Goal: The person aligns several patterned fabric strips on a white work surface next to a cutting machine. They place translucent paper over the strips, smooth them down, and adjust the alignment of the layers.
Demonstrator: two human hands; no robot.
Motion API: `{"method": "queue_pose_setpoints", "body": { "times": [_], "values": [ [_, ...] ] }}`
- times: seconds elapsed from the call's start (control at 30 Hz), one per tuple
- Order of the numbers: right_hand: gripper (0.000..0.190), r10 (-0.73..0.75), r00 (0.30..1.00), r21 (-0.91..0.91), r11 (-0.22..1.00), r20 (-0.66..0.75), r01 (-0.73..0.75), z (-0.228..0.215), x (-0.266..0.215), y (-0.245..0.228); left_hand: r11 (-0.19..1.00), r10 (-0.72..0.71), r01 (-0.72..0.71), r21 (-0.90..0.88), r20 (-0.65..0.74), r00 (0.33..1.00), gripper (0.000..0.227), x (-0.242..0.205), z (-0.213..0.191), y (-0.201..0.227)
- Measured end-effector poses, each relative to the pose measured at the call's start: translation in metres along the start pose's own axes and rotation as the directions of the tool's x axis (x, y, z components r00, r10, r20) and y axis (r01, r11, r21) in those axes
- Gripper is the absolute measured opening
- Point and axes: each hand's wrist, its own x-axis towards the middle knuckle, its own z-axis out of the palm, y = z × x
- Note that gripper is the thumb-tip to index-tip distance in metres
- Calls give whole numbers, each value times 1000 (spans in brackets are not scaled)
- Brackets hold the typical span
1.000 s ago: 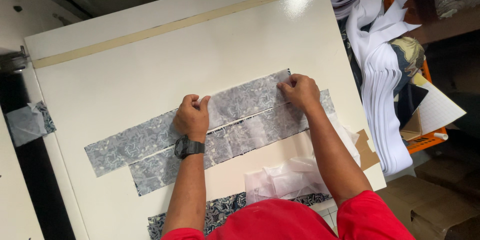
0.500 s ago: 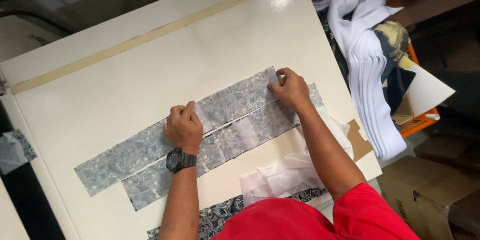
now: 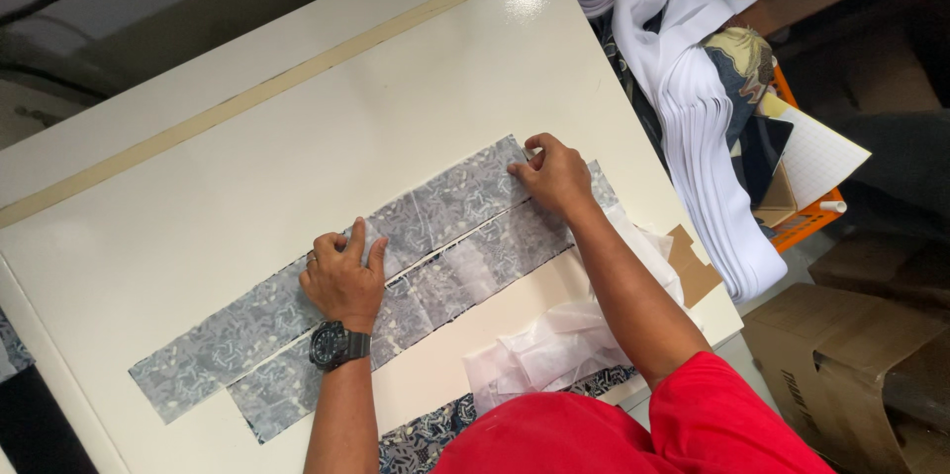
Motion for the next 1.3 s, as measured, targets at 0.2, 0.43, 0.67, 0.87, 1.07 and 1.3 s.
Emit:
{"method": "queue_pose_setpoints", "body": {
  "times": [0.2,0.43,0.67,0.87,1.07,1.3],
  "values": [
    [46,-339,925,-223,928,-172,299,16,-11,10,992,27,-31,124,34,999,59,-7,-4,13],
    [96,-478,855,-466,722,201,512,66,-28,20,994,96,-77,-72,331,939,105,-18,2,35],
    [93,-573,812,-486,681,112,548,61,-31,22,994,-60,75,-77,184,981,97,-39,-23,15],
    [58,-638,765,-436,666,88,606,55,-60,21,868,-497,491,79,143,856,91,-77,-50,-50],
    [61,-696,712,-469,599,96,649,66,-63,8,858,-513,512,35,119,850,96,-80,-41,-75],
    [62,-735,666,-448,556,130,701,87,-68,-8,820,-573,568,76,129,810,102,-78,-43,-109]
  ]
}}
